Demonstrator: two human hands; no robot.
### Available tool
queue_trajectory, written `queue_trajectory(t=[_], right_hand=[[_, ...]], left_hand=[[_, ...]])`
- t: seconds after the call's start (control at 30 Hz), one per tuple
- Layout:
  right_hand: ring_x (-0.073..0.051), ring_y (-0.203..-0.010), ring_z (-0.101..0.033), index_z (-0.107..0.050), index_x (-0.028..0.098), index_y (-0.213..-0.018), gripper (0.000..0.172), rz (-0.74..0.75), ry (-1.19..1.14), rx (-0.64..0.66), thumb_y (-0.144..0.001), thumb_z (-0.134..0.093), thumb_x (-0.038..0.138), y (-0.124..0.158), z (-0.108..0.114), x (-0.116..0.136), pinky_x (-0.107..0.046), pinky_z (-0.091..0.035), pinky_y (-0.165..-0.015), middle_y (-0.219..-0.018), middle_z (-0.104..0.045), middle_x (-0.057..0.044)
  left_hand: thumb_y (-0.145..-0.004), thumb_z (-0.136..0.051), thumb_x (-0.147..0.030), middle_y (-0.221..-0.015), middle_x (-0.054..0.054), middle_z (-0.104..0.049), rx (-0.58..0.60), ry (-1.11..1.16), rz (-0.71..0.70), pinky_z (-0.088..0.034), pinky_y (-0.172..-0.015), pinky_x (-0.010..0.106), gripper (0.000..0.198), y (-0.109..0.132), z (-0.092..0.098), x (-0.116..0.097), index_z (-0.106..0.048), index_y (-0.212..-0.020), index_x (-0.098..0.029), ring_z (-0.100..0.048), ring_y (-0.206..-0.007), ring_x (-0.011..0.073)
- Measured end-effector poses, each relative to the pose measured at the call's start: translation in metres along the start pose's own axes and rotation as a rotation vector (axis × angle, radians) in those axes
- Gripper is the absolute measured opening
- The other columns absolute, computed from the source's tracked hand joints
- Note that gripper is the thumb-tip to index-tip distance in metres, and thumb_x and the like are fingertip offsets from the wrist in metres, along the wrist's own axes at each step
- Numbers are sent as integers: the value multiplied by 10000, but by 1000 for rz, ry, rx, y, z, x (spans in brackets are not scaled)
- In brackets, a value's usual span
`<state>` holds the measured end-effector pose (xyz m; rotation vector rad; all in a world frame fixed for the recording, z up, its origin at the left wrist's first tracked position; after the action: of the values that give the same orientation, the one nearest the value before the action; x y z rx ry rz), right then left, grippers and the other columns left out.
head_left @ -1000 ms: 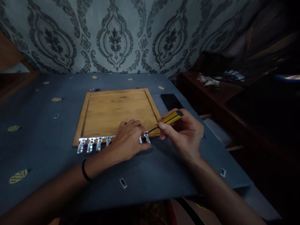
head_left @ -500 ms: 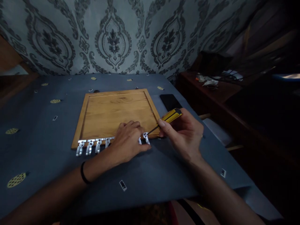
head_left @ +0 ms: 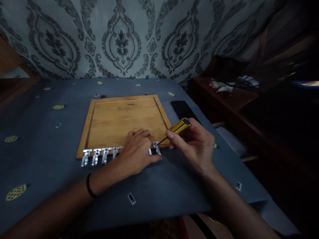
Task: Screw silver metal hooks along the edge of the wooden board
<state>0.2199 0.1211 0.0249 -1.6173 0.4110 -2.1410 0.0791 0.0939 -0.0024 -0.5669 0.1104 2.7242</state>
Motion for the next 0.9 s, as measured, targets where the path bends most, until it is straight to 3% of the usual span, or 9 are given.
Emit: queue_trajectory(t=[0.3, 0.5, 0.9], right_hand=[[-116, -468, -606, -632, 220, -793, 265, -15, -18, 16, -822, -839, 383, 3, 1, 4, -280, -491, -459, -669, -639, 42], [-104, -480, -605, -680, 270, -814, 182, -18, -51, -2, -810, -855, 318, 3, 3, 5, -274, -493, -415, -767, -656, 44], [-129, -474, -585, -691, 299, -853, 141, 6, 0, -2, -853, -815, 366, 6, 2, 9, -306, -453, -386, -752, -659, 23]], left_hand=[[-869, -794, -446, -1103, 75, -687, 74, -4, 28, -431, -966, 452, 380, -1, -2, -2, -731, -1126, -173, -609, -1134, 300], [-861, -799, -447, -1074, 77, -674, 41, 2, 4, -432, -968, 449, 364, 0, -5, 0, -719, -1048, -145, -612, -1124, 303], [-855, -801, -448, -1048, 74, -680, 25, 14, -1, -449, -965, 457, 319, -2, -7, 1, -727, -991, -170, -617, -1104, 302]])
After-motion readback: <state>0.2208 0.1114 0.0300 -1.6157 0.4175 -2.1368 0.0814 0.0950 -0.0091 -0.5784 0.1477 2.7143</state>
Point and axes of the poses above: each hand's wrist, its own y-axis away from the middle knuckle, its own z-axis out of the back of the hand, x = y × z, the point moved 7 cm from there along -y, towards the middle knuckle
